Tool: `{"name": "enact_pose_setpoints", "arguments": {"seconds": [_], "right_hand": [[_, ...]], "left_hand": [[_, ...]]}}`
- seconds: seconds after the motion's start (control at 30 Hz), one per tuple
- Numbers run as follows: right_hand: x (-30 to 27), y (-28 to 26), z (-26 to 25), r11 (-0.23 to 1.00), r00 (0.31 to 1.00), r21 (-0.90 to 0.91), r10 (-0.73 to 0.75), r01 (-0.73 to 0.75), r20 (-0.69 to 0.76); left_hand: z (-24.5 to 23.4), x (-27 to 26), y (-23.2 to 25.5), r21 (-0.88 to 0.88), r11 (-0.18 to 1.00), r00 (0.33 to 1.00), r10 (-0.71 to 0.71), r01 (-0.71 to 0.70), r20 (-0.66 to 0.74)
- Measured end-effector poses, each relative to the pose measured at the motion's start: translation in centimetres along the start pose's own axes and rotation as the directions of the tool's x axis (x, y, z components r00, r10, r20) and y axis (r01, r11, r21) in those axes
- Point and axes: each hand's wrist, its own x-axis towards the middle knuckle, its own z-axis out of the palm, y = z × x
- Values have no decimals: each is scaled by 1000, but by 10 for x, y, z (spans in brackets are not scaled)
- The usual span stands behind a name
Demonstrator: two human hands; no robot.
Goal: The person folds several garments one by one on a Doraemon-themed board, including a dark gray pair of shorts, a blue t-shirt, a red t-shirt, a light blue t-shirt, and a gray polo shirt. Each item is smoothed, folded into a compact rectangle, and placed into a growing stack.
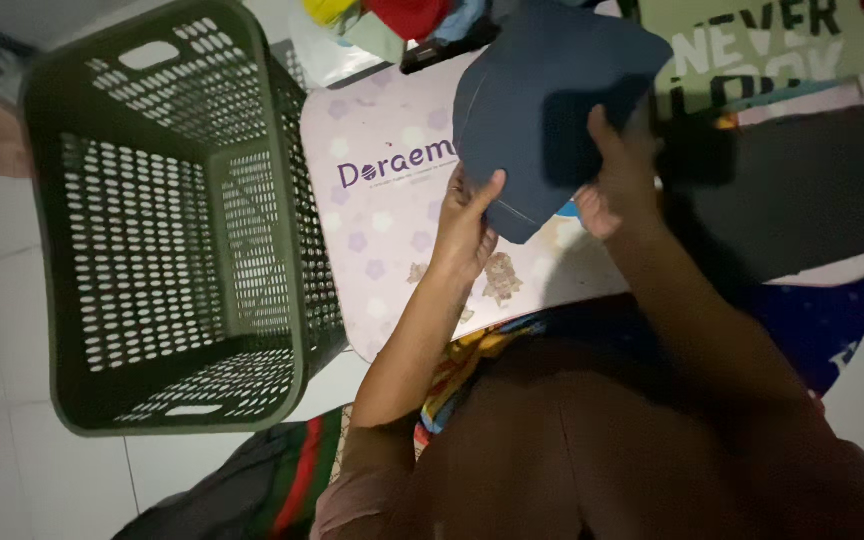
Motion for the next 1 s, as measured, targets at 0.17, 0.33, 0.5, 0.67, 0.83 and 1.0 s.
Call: {"name": "enact_pose_setpoints", "arguments": {"seconds": [0.17,0.33,0.5,0.67,0.83,1.0], "right_hand": [[-5,-12,-42,991,999,-133,-36,35,-5],[-3,-48,-155,190,844,-838,-294,511,448],[-45,-106,-249,260,887,-891,-381,372,259],[-93,-152,-237,698,838,-713,-422,56,-347],[-118,-174,-209,648,770,-736,-566,195,-294],[-121,-167,-226,517,720,-819,-664,248,-201]], "left_hand": [[22,-4,10,-19,999,999,-44,45,15],[48,-9,-3,136,990,998,37,-45,59],[70,-17,-36,263,965,975,-58,-1,216],[104,-13,-80,314,949,907,-131,-2,401],[147,-21,-124,145,973,886,98,-182,453],[161,-23,-130,489,773,892,213,-404,400]]}}
